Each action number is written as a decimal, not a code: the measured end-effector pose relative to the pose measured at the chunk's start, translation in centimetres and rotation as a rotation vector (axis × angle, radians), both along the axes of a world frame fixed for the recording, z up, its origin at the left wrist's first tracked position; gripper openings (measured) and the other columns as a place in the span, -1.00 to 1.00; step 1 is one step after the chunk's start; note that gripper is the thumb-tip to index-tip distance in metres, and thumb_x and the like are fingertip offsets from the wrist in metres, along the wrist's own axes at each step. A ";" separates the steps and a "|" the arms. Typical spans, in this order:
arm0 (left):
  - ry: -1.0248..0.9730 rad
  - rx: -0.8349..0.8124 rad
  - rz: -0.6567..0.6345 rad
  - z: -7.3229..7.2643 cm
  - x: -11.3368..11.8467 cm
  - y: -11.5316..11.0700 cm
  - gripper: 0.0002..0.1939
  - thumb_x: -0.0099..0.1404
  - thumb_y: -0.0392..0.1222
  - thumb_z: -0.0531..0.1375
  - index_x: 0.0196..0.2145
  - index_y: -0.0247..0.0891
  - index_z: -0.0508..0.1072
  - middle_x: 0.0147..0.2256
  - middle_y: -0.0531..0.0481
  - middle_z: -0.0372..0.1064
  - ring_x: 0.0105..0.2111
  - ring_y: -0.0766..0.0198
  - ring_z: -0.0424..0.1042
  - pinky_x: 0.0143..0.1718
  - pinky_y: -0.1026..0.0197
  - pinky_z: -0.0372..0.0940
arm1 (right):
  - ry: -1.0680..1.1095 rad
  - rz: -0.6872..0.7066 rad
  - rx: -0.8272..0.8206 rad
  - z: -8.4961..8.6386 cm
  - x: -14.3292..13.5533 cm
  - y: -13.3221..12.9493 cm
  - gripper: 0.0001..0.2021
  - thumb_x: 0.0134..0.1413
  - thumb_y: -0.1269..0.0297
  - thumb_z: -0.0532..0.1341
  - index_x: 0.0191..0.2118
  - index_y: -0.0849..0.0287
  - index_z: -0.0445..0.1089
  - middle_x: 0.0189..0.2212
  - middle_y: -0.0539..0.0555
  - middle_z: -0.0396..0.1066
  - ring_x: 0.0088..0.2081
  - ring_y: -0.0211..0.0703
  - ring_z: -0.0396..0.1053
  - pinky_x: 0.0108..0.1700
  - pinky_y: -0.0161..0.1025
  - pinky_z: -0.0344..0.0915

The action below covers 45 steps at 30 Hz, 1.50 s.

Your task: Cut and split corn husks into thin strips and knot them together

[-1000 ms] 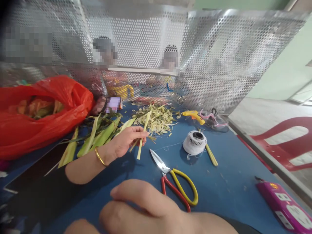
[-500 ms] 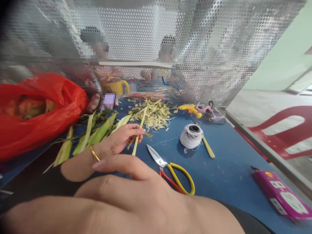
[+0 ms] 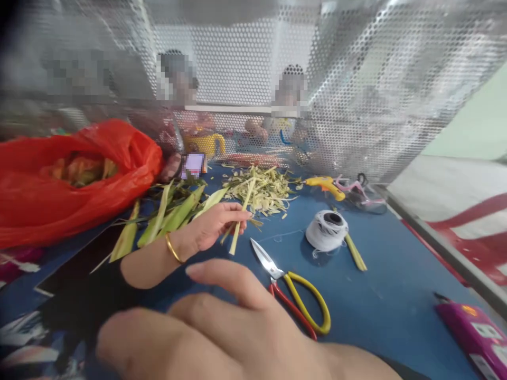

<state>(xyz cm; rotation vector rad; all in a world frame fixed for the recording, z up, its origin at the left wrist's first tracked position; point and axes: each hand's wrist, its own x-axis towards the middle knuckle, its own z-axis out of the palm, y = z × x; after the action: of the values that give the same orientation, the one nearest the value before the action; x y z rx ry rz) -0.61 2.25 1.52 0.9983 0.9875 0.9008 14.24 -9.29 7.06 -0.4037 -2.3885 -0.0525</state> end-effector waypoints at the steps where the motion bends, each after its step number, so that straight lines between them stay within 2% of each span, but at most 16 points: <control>1: -0.007 0.001 0.000 0.0 0.0 0.0 -0.76 0.03 -0.19 0.38 -0.55 -0.31 0.39 -0.60 0.08 0.34 -0.58 0.42 0.30 -0.47 0.32 0.19 | 0.027 0.009 0.055 0.0 -0.5 0.0 -0.78 0.29 0.38 0.07 -0.15 0.05 0.46 -0.27 -0.13 0.57 -0.40 -0.39 0.47 0.21 -0.34 0.22; 4: -0.037 0.013 0.021 -0.1 -0.2 0.1 -0.73 -0.02 -0.16 0.41 -0.54 -0.30 0.38 -0.60 0.09 0.34 -0.59 0.42 0.28 -0.50 0.33 0.15 | -0.054 -0.036 0.111 -0.1 -1.3 1.3 -0.77 0.27 0.40 0.06 -0.21 0.03 0.47 -0.23 -0.07 0.54 -0.30 -0.33 0.45 0.13 -0.24 0.27; 7: -0.066 0.025 0.038 0.0 -0.3 0.1 -0.77 -0.01 -0.17 0.39 -0.49 -0.31 0.43 -0.58 0.10 0.36 -0.59 0.43 0.27 -0.51 0.33 0.14 | 0.108 -0.272 0.076 -0.8 -0.4 4.2 -0.82 0.21 0.40 0.11 -0.22 0.14 0.48 -0.33 0.05 0.52 -0.26 -0.20 0.44 -0.04 -0.17 0.31; 9: -0.066 0.035 0.057 0.1 -0.3 0.2 -0.80 0.02 -0.17 0.37 -0.43 -0.31 0.47 -0.54 0.07 0.40 -0.57 0.41 0.30 -0.49 0.32 0.17 | 0.208 -0.478 -0.055 -1.5 0.8 6.7 -0.84 0.19 0.33 0.15 -0.21 0.13 0.48 -0.30 0.09 0.53 -0.25 -0.14 0.45 -0.14 -0.16 0.31; 11: -0.054 0.044 0.055 0.3 -0.3 0.2 -0.81 0.06 -0.17 0.34 -0.39 -0.30 0.49 -0.49 0.03 0.45 -0.55 0.38 0.35 -0.48 0.31 0.21 | 0.269 -0.583 -0.293 -2.3 1.7 9.0 -0.84 0.15 0.23 0.18 -0.26 0.13 0.49 -0.34 0.09 0.53 -0.29 -0.12 0.44 -0.23 -0.17 0.30; 15: 0.019 0.052 0.036 0.5 -0.1 0.1 -0.84 0.06 -0.21 0.36 -0.42 -0.29 0.48 -0.45 0.00 0.49 -0.57 0.39 0.40 -0.47 0.31 0.25 | 0.431 -0.481 -0.802 -3.8 2.1 11.8 -0.81 0.00 0.14 0.25 -0.34 0.16 0.48 -0.40 0.06 0.52 -0.35 -0.15 0.42 -0.28 -0.20 0.29; 19: 0.066 0.030 -0.044 0.2 0.0 0.0 -0.85 0.08 -0.21 0.35 -0.39 -0.31 0.51 -0.46 -0.03 0.51 -0.58 0.39 0.42 -0.50 0.33 0.24 | 0.567 -0.401 -0.979 -4.8 1.4 12.2 -0.79 -0.09 0.13 0.27 -0.53 0.17 0.38 -0.57 -0.03 0.38 -0.47 -0.25 0.28 -0.36 -0.25 0.23; 22: 0.040 0.008 -0.087 0.0 0.0 0.1 -0.82 0.12 -0.13 0.32 -0.41 -0.32 0.52 -0.42 -0.08 0.52 -0.58 0.37 0.43 -0.54 0.32 0.23 | 0.615 -0.390 -0.999 -5.4 1.0 12.2 -0.76 -0.10 0.14 0.26 -0.60 0.16 0.31 -0.63 -0.06 0.29 -0.50 -0.28 0.20 -0.39 -0.27 0.17; 27: 0.161 0.085 -0.028 -0.3 0.0 0.2 -0.87 0.16 -0.26 0.27 -0.52 -0.32 0.49 -0.51 -0.06 0.49 -0.63 0.38 0.39 -0.57 0.32 0.19 | 0.625 -0.505 -0.924 -6.0 1.6 12.8 -0.77 -0.10 0.15 0.23 -0.60 0.15 0.28 -0.64 -0.05 0.24 -0.53 -0.27 0.17 -0.42 -0.25 0.14; 29: 0.232 0.133 -0.034 -0.6 0.0 0.3 -0.86 0.16 -0.25 0.25 -0.53 -0.30 0.48 -0.52 -0.06 0.49 -0.63 0.36 0.40 -0.58 0.32 0.18 | 0.663 -0.631 -0.711 -5.6 2.1 12.9 -0.83 -0.08 0.16 0.23 -0.44 0.16 0.38 -0.53 -0.01 0.31 -0.47 -0.23 0.23 -0.37 -0.23 0.19; 31: 0.304 0.189 -0.077 -1.0 0.1 0.2 -0.86 0.15 -0.20 0.25 -0.52 -0.28 0.48 -0.52 -0.05 0.50 -0.61 0.34 0.41 -0.57 0.31 0.19 | 0.643 -0.738 -0.432 -4.9 2.6 12.8 -0.76 -0.05 0.17 0.25 -0.23 0.15 0.44 -0.40 0.04 0.35 -0.39 -0.18 0.27 -0.29 -0.18 0.22; 33: 0.388 0.249 -0.131 -1.4 0.1 0.2 -0.86 0.13 -0.17 0.26 -0.51 -0.26 0.48 -0.52 -0.01 0.49 -0.60 0.33 0.42 -0.56 0.31 0.19 | 0.515 -0.754 -0.307 -4.2 2.8 12.6 -0.73 -0.02 0.15 0.26 -0.18 0.13 0.47 -0.38 0.04 0.35 -0.36 -0.17 0.28 -0.25 -0.15 0.21; 36: 0.572 0.357 -0.154 -1.7 0.3 -0.1 -0.84 0.11 -0.15 0.25 -0.56 -0.23 0.44 -0.60 0.05 0.43 -0.59 0.30 0.41 -0.53 0.30 0.16 | 0.333 -0.649 -0.493 -4.1 2.5 12.3 -0.79 0.00 0.13 0.25 -0.29 0.13 0.50 -0.54 -0.04 0.28 -0.47 -0.23 0.23 -0.35 -0.22 0.16; 40: 0.752 0.485 -0.123 -1.4 0.5 -0.4 -0.73 0.14 -0.11 0.22 -0.65 -0.20 0.36 -0.67 0.08 0.34 -0.59 0.27 0.36 -0.52 0.27 0.08 | 0.362 -0.476 -0.779 -5.0 1.4 12.2 -0.83 -0.02 0.15 0.23 -0.39 0.15 0.42 -0.61 -0.09 0.25 -0.54 -0.29 0.17 -0.45 -0.28 0.11; 43: 0.792 0.529 -0.112 -1.2 0.6 -0.6 -0.65 0.16 -0.10 0.21 -0.71 -0.20 0.30 -0.70 0.07 0.29 -0.59 0.27 0.32 -0.50 0.26 0.03 | 0.448 -0.449 -0.773 -5.2 0.9 12.0 -0.76 -0.07 0.16 0.26 -0.25 0.14 0.37 -0.57 -0.10 0.27 -0.50 -0.28 0.20 -0.42 -0.28 0.14; 45: 0.823 0.566 -0.090 -1.0 0.8 -0.8 -0.65 0.15 -0.11 0.22 -0.72 -0.20 0.30 -0.70 0.07 0.28 -0.59 0.28 0.30 -0.49 0.26 0.00 | 0.399 -0.453 -0.731 -5.0 0.8 11.7 -0.84 -0.05 0.18 0.25 -0.35 0.13 0.35 -0.60 -0.11 0.22 -0.51 -0.29 0.16 -0.42 -0.28 0.12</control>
<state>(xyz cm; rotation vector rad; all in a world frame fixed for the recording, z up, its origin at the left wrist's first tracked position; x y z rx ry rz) 0.17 1.44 0.49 1.9713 1.3764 0.7005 15.02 2.42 2.01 -1.1659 -1.8121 0.6484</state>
